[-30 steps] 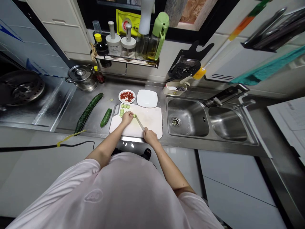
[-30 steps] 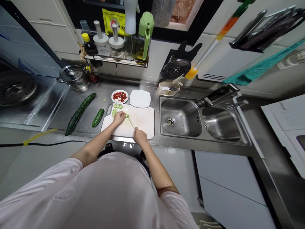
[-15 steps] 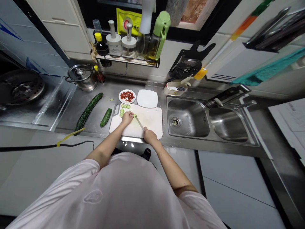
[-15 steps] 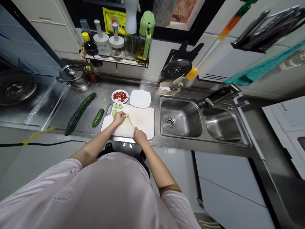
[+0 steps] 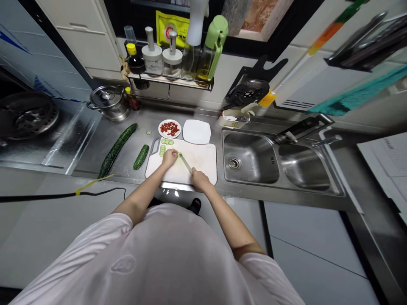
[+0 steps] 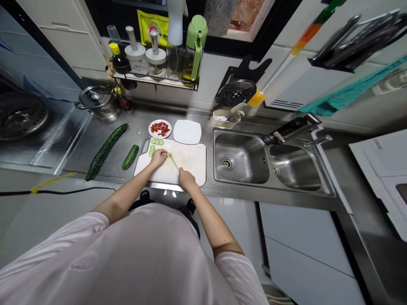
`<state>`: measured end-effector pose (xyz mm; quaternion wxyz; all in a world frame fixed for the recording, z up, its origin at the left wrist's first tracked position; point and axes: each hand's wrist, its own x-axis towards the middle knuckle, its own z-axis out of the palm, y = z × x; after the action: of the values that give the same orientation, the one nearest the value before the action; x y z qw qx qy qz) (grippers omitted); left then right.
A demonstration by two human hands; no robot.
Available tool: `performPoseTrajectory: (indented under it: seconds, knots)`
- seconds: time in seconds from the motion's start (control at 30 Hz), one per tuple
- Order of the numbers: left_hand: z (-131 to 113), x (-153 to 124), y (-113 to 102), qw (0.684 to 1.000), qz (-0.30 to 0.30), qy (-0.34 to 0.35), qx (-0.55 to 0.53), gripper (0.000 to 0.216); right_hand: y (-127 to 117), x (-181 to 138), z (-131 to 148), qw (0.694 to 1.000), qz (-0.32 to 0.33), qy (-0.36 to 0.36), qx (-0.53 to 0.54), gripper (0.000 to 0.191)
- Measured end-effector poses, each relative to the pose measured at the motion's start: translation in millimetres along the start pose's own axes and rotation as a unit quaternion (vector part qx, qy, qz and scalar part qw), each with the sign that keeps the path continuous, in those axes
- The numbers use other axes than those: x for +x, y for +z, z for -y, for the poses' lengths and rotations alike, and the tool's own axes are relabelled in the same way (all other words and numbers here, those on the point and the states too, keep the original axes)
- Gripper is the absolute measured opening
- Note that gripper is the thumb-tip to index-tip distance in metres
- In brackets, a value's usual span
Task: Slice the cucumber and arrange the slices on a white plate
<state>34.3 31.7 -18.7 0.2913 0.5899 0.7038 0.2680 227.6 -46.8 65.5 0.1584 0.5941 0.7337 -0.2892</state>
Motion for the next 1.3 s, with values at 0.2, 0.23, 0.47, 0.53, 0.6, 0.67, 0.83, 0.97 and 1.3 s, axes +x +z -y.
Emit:
performPoseTrajectory:
  seconds: [0.2,0.23,0.47,0.53,0.6,0.67,0.83,0.97,1.3]
  knots:
    - [0,0,0,1.0,0.003,-0.002,0.0,0.02,-6,5,3,1.0,-0.004,-0.008,0.003,0.03]
    - [0,1,1,1.0,0.004,-0.003,0.001,0.02,-7,5,3,1.0,-0.003,-0.008,0.003,0.031]
    - [1,1,1,1.0,0.003,-0.006,-0.004,0.02,-11,6,4,1.0,0.01,0.0,0.0,0.031]
    - [1,1,2,1.0,0.003,-0.006,-0.008,0.02,-11,7,4,1.0,0.007,0.0,-0.002,0.031]
    - [2,2,2,1.0,0.004,-0.007,-0.01,0.02,-12,7,4,1.0,0.008,0.0,-0.002,0.031]
    - [2,2,2,1.0,0.007,-0.009,-0.01,0.021,-13,7,4,1.0,0.013,-0.001,-0.001,0.031]
    - [1,2,1,1.0,0.007,-0.01,-0.007,0.022,-16,5,7,1.0,0.02,0.004,0.005,0.033]
    - [0,2,1,1.0,0.007,-0.01,-0.006,0.021,-16,6,6,1.0,0.021,0.005,0.002,0.031]
    - [2,2,2,1.0,0.006,-0.009,-0.008,0.021,-15,6,7,1.0,0.02,0.007,0.0,0.031]
